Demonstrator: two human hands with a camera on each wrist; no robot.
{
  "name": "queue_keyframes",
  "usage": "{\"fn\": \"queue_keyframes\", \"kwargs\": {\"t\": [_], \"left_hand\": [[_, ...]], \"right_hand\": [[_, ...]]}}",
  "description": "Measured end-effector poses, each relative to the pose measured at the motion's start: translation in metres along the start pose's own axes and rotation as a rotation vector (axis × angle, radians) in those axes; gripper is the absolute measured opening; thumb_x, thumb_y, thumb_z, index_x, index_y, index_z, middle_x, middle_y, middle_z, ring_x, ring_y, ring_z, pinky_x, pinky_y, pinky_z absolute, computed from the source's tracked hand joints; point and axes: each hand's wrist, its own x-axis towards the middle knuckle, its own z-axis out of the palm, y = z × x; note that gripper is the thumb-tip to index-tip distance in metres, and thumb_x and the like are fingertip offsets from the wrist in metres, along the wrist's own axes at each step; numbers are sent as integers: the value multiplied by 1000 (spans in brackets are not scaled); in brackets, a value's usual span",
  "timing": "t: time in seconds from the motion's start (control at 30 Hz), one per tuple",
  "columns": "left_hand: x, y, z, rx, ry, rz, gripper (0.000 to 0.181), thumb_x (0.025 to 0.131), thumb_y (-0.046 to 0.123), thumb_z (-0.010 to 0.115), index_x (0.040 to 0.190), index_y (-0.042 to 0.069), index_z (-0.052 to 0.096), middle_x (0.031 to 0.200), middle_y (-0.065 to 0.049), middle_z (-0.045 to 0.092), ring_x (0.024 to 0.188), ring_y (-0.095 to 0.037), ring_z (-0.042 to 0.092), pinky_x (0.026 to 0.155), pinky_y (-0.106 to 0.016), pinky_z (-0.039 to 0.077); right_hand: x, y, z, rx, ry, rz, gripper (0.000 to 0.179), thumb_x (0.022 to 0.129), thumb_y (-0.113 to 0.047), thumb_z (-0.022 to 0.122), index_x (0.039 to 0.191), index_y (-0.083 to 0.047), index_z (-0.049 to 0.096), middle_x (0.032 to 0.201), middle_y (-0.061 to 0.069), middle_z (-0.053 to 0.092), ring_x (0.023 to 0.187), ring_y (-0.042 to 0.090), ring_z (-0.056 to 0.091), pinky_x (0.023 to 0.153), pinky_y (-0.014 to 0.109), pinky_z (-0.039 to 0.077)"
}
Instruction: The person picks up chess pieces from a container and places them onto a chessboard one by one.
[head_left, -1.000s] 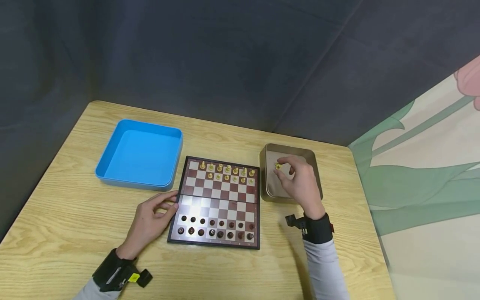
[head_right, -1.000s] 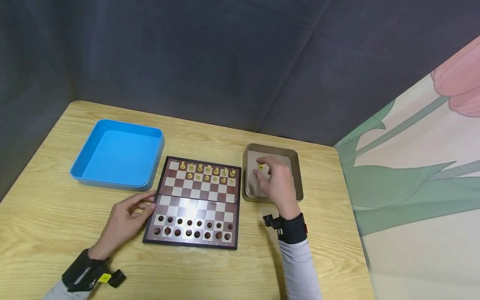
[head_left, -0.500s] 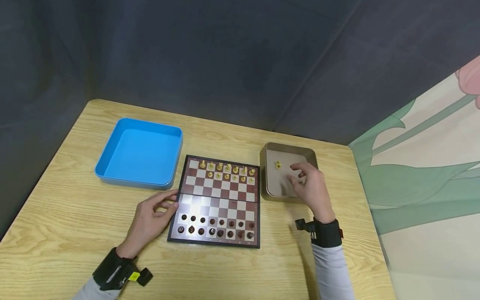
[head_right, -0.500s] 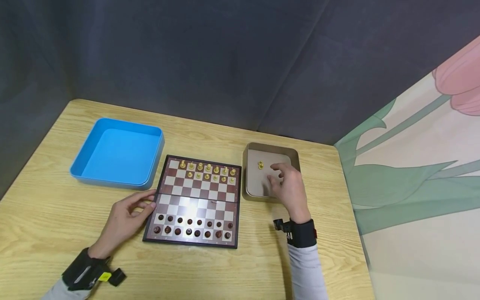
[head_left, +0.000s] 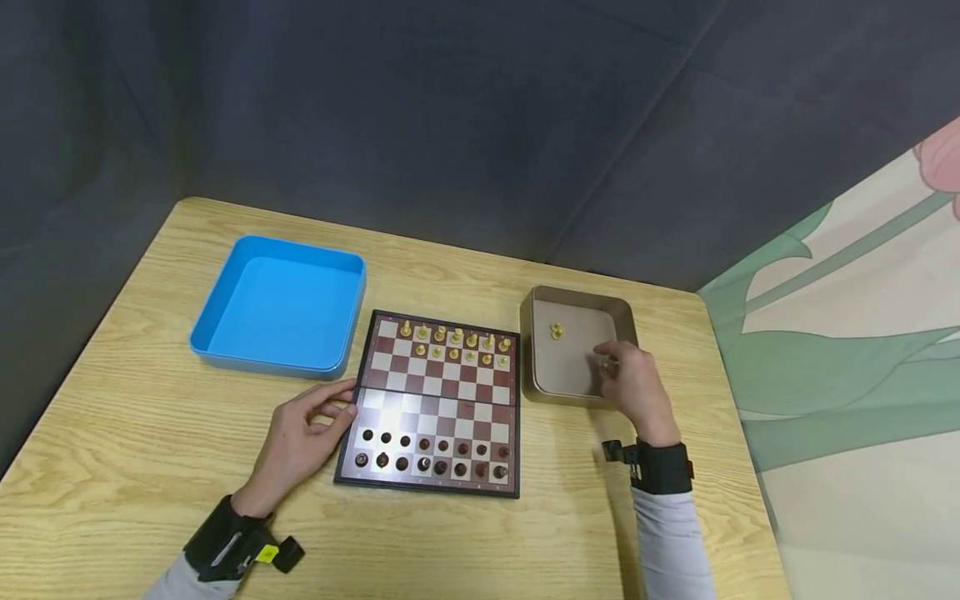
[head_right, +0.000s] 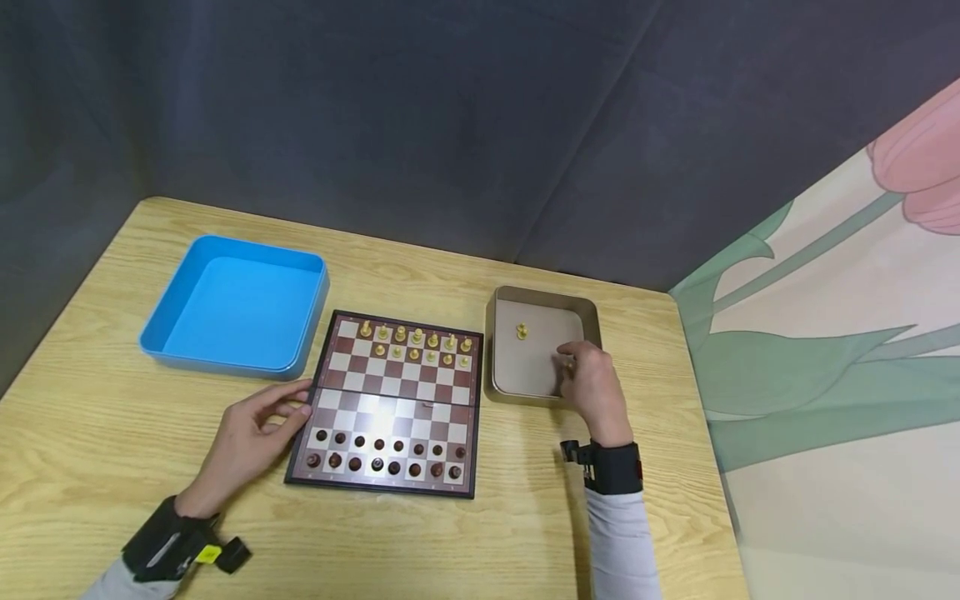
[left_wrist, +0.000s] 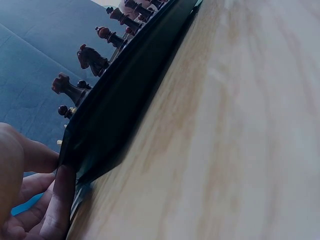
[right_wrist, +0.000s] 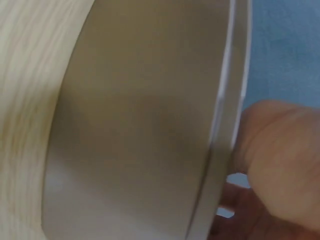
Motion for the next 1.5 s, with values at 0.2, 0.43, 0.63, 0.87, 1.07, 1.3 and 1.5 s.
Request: {"fn": "queue_keyframes", "kwargs": {"t": [0.2, 0.43, 0.63, 0.87, 1.07, 1.3, 1.5], "left_hand": [[0, 1, 0, 2, -2, 2, 41, 95, 17, 73, 135, 5, 69, 122, -13, 73, 86, -9, 72, 69, -20, 63], [0, 2, 0, 1, -6, -10, 41, 95, 16, 73, 135, 5, 69, 123, -12, 73, 87, -9, 72, 70, -20, 63], [-1, 2, 0, 1, -7, -16, 41, 95, 16, 73, 135, 5, 69, 122, -12, 73, 87, -10, 72, 70, -21, 63], [-1, 2, 1, 7, -10, -20, 42, 95, 18, 73, 135, 5, 69, 122, -12, 73, 87, -12, 72, 70, -20, 63], [0, 2, 1, 15, -7, -21, 41, 95, 17, 73, 135, 6, 69, 122, -12, 74, 87, -12, 72, 70, -20, 63], [0, 1, 0, 9, -6, -20, 41, 95, 17, 73, 135, 5, 69, 120, -12, 74, 87, -12, 72, 69, -20, 63], [0, 1, 0, 5, -6, -24, 41, 95, 16, 73, 135, 5, 69, 120, -12, 74, 87, -13, 73, 69, -20, 63]], "right_hand": [[2, 2, 0, -48, -24, 21, 35, 83, 17, 63, 117, 12, 71, 111, 29, 72, 98, 42, 70, 80, 57, 60], [4, 3, 1, -113, -4, 29, 21, 85, 12, 69, 105, 10, 76, 102, 26, 75, 92, 41, 72, 77, 55, 62], [5, 4, 3, -139, 17, 17, 13, 87, 8, 71, 97, 8, 78, 95, 24, 77, 88, 39, 73, 75, 55, 62], [5, 5, 4, -135, 37, 15, 10, 87, 6, 72, 95, 7, 79, 92, 23, 77, 84, 37, 73, 72, 54, 63], [4, 3, 2, -130, 82, -31, 5, 87, 5, 73, 90, 6, 77, 83, 19, 74, 71, 30, 68, 64, 49, 59], [4, -11, -1, -73, 191, -129, 4, 88, 5, 72, 89, 6, 76, 81, 18, 73, 69, 29, 67, 59, 44, 57], [0, -36, -2, -22, 292, -255, 4, 87, 7, 73, 90, 6, 76, 85, 17, 74, 72, 29, 70, 58, 44, 61]]}}
